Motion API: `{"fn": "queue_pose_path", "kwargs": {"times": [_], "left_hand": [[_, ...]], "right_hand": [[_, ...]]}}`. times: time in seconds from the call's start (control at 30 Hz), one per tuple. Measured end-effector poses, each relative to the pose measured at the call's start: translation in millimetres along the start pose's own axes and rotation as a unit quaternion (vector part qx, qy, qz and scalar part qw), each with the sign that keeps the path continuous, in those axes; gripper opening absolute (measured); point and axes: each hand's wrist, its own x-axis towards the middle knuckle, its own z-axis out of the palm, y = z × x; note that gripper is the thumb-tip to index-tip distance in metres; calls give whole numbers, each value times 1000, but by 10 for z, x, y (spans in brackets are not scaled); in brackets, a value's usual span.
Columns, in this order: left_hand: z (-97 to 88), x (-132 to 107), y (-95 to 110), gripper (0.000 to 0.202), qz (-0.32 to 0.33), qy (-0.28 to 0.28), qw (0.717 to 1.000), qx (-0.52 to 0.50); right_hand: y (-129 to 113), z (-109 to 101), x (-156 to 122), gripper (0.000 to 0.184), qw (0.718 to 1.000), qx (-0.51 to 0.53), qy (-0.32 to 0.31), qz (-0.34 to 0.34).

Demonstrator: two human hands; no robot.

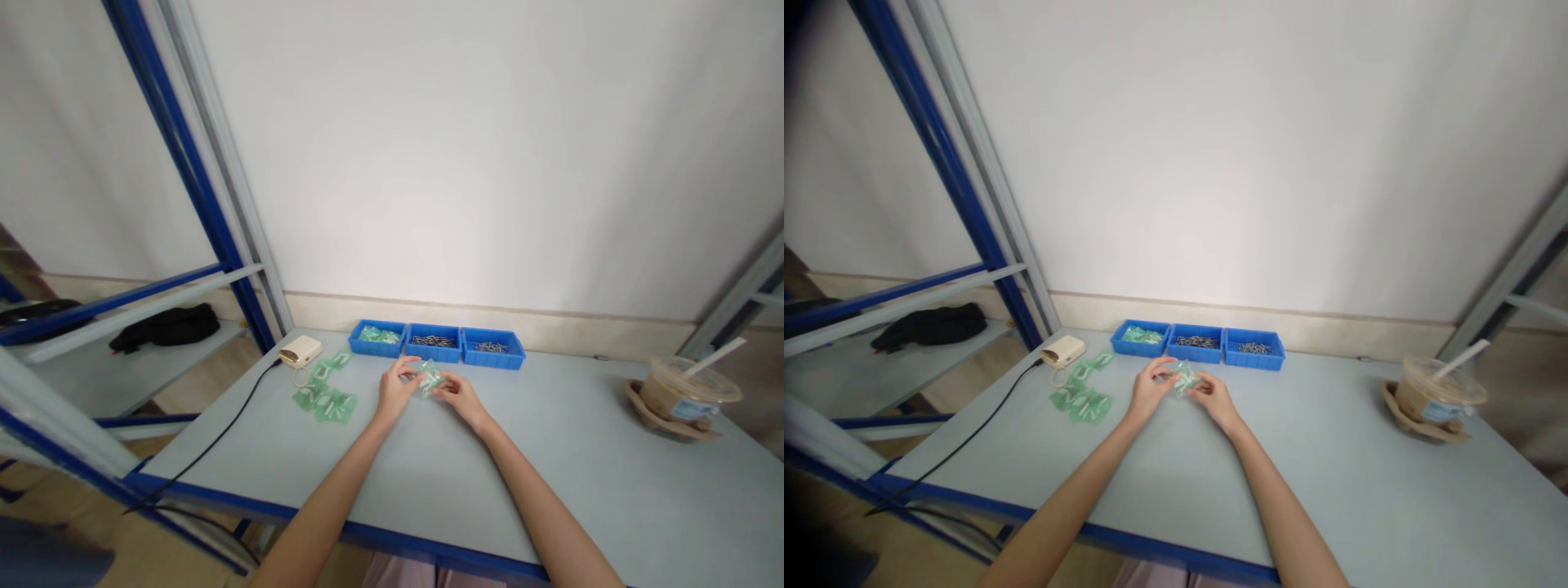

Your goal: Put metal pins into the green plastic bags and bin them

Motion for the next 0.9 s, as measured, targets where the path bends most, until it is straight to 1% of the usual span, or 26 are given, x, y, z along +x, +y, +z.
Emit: {"fn": "queue_pose_path", "kwargs": {"times": [0.07, 0.1, 0.13, 0.2, 0.27, 0.33, 0.37, 0.4, 0.47, 0.5, 0.57, 0.63, 0.67, 0.7, 0.73, 0.83, 0.9], "left_hand": [[-9, -13, 36, 30, 6, 6, 1000, 26], [-8, -19, 50, 28, 7, 1, 999, 43], [-4, -23, 58, 26, 8, -8, 998, 58], [17, -27, 55, 27, 6, -24, 998, 62], [46, -21, 21, 36, -7, -28, 999, 29], [73, -11, -35, 50, -37, -33, 999, -21], [83, -7, -64, 53, -54, -39, 997, -40], [88, -4, -88, 50, -68, -45, 996, -47], [81, -5, -108, 33, -72, -48, 996, -23], [69, -8, -101, 24, -52, -45, 998, -2], [34, -16, -61, 12, 19, -39, 998, 35], [1, -24, -15, 11, 82, -39, 994, 53], [-8, -28, -1, 10, 93, -38, 993, 59], [-8, -32, 2, 10, 84, -33, 994, 60], [-1, -37, -8, 13, 62, -27, 996, 54], [45, -54, -98, 28, -22, -15, 1000, -6], [51, -52, -179, 33, -55, -18, 997, -43]], "right_hand": [[9, 13, 5, 35, 999, -23, -21, -5], [22, 17, 11, 36, 999, -30, -20, -3], [40, 19, 20, 38, 1000, -30, -7, 0], [85, 21, 40, 43, 999, -5, 40, 10], [130, 21, 60, 48, 996, 33, 78, 22], [157, 18, 72, 45, 993, 60, 93, 38], [161, 15, 74, 43, 992, 68, 99, 46], [157, 11, 72, 40, 991, 72, 104, 52], [131, 1, 61, 34, 991, 64, 109, 44], [110, -4, 52, 31, 993, 51, 106, 29], [66, -15, 34, 24, 995, 17, 99, -18], [31, -25, 23, 20, 994, -12, 95, -56], [23, -30, 23, 21, 993, -20, 95, -63], [22, -34, 25, 22, 993, -22, 97, -58], [28, -37, 29, 25, 994, -20, 95, -46], [79, -36, 41, 37, 997, -2, 78, 4], [117, -26, 43, 43, 998, -1, 58, 20]]}}
